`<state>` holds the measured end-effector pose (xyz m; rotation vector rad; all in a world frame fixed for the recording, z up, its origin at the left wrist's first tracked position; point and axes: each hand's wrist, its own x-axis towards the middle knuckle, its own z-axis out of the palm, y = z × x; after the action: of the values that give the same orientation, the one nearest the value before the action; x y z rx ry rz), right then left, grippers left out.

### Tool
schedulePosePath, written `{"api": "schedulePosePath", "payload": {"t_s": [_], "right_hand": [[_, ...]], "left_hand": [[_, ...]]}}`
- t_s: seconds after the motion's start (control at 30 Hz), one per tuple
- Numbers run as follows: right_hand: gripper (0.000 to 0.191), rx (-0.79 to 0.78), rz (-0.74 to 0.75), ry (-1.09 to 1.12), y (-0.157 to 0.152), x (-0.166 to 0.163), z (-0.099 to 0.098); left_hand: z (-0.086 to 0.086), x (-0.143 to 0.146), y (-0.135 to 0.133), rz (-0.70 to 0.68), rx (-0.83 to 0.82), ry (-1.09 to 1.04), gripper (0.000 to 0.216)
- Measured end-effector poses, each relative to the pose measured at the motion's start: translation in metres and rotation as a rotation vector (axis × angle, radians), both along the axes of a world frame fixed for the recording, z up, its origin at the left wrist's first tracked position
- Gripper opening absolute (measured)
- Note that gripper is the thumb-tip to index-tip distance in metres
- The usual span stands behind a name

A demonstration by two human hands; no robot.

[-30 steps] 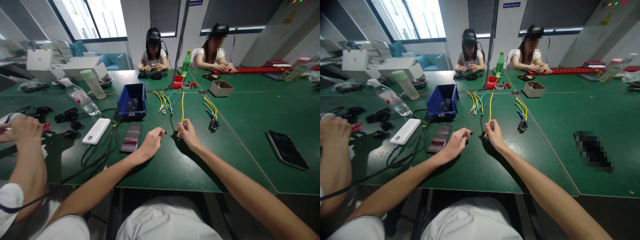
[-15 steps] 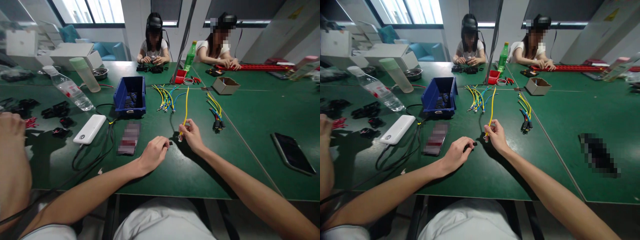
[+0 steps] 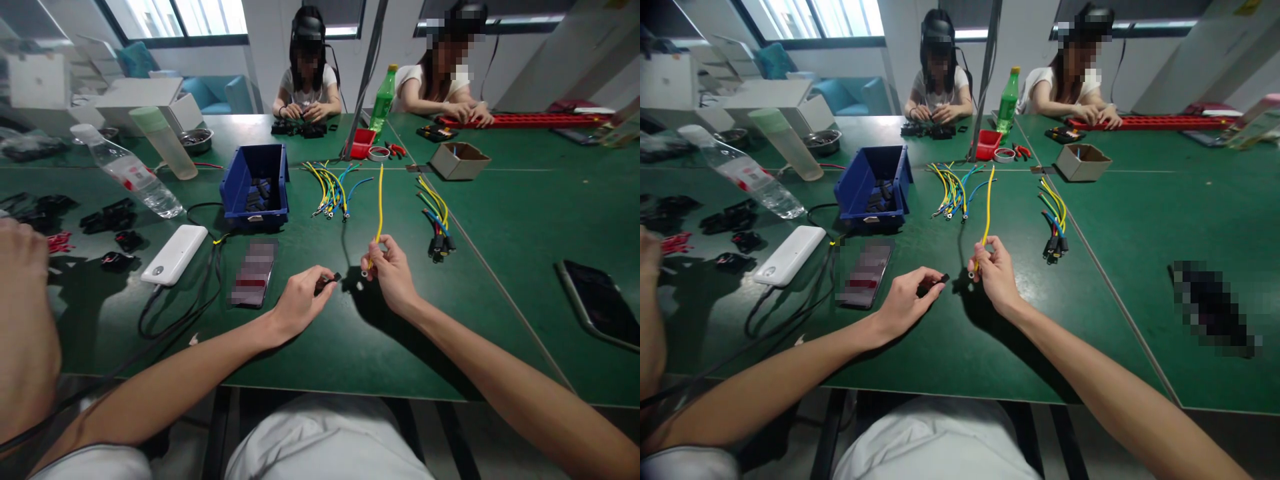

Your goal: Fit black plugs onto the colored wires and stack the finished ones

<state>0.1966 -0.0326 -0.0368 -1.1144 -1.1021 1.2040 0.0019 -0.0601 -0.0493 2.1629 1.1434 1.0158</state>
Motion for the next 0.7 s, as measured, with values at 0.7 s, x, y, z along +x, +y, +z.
{"api": "schedulePosePath", "payload": {"t_s": [0.7], "right_hand": [[0.036, 0.052, -0.204, 0.014, -0.0019, 0.0027, 0.0067]], "left_hand": [[0.0052, 0.0021, -0.0059, -0.043, 0.034, -0.042, 0.009]]}}
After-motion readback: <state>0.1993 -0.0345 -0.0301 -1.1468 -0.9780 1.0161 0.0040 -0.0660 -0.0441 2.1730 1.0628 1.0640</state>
